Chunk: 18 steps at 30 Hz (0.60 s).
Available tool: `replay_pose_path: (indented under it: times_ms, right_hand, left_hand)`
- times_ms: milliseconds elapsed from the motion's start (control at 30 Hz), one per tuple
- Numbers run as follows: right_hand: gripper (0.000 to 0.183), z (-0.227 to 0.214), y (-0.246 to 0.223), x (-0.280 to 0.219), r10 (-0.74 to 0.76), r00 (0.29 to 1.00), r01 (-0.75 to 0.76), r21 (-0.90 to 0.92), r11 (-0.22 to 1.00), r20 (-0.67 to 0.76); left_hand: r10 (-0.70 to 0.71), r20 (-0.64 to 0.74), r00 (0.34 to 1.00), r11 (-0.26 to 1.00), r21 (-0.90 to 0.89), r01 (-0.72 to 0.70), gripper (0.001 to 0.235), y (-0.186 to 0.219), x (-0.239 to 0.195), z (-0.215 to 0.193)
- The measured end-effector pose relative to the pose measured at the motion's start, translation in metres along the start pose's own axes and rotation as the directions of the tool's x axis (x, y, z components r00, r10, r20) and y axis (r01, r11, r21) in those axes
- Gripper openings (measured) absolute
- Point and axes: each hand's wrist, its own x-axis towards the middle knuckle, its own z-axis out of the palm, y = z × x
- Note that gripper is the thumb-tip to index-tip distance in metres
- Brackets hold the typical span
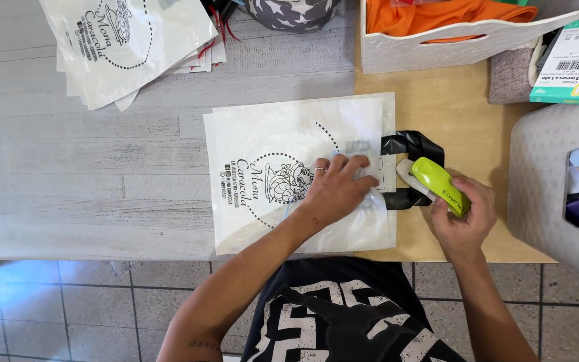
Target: The person places a blue ribbon on a white gift bag and uses a green stapler to attach it. They repeat this process for multiple bags, stacking the finished ones on the table.
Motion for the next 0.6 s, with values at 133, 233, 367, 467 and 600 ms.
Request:
replay_pose_path:
  times_ms: [133,233,367,467,600]
  right_hand:
    - [0.038,-0.001,0.001,-0.003,-0.01,1.0,0.01,0.024,1.0,-0.009]
    - [0.041,-0.002,0.004,-0.01,-0.016,1.0,0.018,0.068,0.998,-0.025]
    - [0.042,-0.003,-0.009,0.003,-0.085,0.996,0.086,0.119,0.989,-0.018]
    - [0.037,0.018,-0.021,0.018,-0.051,0.999,0.052,0.161,0.986,-0.008]
    - [0.041,0.027,-0.037,0.043,-0.084,0.995,0.078,0.11,0.991,0.046]
  left_hand:
    - [0.038,-0.24,0.97,0.998,-0.03,-0.047,0.009,-0.006,-0.009,0.005]
    - [0.084,-0.373,0.924,0.996,-0.004,-0.092,0.01,-0.005,-0.016,-0.005]
    - [0.103,-0.417,0.903,0.993,-0.017,-0.121,0.012,-0.002,-0.017,-0.013]
    - [-0.029,-0.322,0.946,0.987,-0.156,-0.023,0.014,0.006,-0.019,-0.007]
    - [-0.001,-0.342,0.94,0.989,-0.142,-0.05,0.023,-0.001,-0.022,-0.006]
